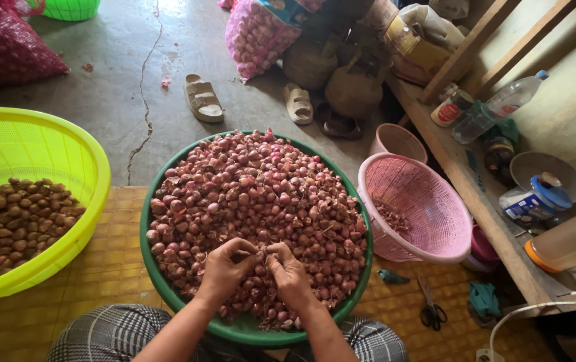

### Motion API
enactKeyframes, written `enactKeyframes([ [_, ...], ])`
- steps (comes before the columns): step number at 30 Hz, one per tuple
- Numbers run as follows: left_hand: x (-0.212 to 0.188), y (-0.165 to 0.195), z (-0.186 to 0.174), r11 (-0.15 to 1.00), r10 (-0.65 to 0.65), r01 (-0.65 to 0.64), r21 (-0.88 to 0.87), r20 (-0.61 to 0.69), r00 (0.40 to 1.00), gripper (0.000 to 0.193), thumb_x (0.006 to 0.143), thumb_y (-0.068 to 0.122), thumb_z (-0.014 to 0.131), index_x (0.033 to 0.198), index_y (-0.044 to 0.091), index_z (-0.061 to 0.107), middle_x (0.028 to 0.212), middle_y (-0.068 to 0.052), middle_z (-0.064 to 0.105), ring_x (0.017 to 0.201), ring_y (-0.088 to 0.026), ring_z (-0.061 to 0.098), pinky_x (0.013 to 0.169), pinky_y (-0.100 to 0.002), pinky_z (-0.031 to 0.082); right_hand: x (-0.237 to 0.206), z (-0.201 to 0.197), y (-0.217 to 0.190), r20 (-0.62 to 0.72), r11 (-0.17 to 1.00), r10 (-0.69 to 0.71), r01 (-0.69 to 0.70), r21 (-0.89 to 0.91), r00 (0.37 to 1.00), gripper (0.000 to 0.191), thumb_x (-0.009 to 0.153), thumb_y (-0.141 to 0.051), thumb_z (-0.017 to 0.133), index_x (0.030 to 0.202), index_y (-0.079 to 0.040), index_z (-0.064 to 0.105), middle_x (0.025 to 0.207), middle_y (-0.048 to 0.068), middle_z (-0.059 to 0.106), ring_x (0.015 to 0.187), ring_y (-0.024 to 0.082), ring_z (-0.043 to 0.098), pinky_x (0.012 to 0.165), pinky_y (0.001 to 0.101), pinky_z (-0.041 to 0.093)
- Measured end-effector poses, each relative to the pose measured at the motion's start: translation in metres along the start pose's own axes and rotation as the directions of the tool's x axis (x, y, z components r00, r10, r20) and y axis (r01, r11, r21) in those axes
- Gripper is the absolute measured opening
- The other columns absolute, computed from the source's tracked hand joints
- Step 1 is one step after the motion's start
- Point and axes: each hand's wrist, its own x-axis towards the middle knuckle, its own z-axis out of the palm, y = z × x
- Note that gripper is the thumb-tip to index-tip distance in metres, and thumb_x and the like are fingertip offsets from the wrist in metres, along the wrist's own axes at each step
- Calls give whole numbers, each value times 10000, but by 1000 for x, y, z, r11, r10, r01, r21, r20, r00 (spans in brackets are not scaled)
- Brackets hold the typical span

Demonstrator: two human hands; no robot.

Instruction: The person sits on the floor in front of a large green basin filled with unpeeled shallots. They pick up individual shallots, cut off the root and top ends with a small knife, and place the trimmed shallots into a yellow basket while discarding trimmings into a pink basket.

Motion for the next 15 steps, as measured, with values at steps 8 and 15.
enactKeyframes([
  [8, 2, -19, 0, 963, -15, 33, -268, 69, 998, 158, 853, 83, 795, 972, -9, 747, 870, -56, 766, 785, -89, 689, 706, -239, 569, -1, 2, -13, -42, 995, 75, -72, 63, 996, 169, 1047, -144, 511, 1171, -93, 614, 856, -11, 592, 731, 54, 511, 627, 222, 434],
  [15, 4, -28, 1, 945, -45, 63, -322, 62, 997, 154, 887, 105, 774, 951, -31, 741, 831, -53, 743, 737, -96, 654, 660, -248, 534, -2, 10, -20, 59, 990, -114, 108, 93, 992, 144, 988, -99, 723, 1097, -20, 673, 969, 12, 693, 854, 52, 632, 725, 238, 550],
])
